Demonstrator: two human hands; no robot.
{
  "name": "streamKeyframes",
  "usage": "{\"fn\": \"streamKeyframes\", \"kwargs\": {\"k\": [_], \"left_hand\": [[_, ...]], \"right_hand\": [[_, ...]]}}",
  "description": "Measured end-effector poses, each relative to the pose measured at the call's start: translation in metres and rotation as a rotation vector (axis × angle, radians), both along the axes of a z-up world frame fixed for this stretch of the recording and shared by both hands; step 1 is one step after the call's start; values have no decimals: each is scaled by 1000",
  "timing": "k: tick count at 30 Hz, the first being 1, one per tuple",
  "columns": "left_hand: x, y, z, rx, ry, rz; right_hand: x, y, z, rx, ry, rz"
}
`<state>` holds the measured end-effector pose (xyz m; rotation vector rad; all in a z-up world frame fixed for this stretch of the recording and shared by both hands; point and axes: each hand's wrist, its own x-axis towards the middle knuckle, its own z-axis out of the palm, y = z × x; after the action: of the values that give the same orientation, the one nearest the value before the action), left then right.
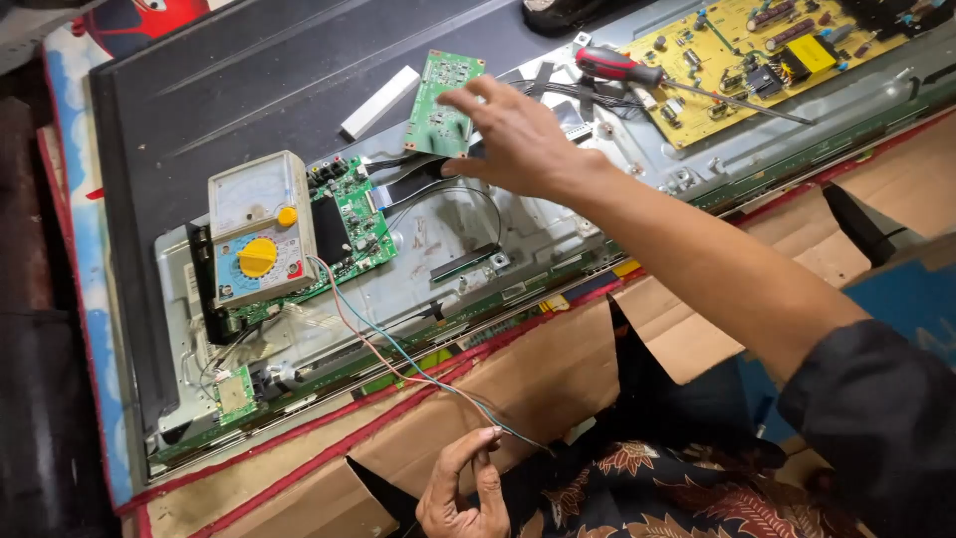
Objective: The person holds a green circuit board, then picks up a soldering iron and solder wire. They proceed to solder various components on the board, applying heat and solder to specific points while holding the board steady.
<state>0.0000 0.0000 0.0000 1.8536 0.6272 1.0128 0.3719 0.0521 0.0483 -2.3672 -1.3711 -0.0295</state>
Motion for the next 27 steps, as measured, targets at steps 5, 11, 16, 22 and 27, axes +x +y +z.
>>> {"fn": "streamKeyframes", "kwargs": {"k": [5, 11, 16, 22, 27], "left_hand": [[-19, -7, 21, -136, 161, 222], [4, 23, 21, -447, -45, 132], [95, 59, 31, -1068, -325, -413], [142, 54, 26, -1059, -328, -138], [132, 79, 17, -937, -201, 161]], "right_hand": [[6, 29, -18, 54, -109, 18], [-33, -47, 14, 692, -193, 319], [-99, -139, 15, 713, 1478, 1119], [-20, -168, 17, 476, -320, 587], [187, -122, 16, 780, 556, -259]]}}
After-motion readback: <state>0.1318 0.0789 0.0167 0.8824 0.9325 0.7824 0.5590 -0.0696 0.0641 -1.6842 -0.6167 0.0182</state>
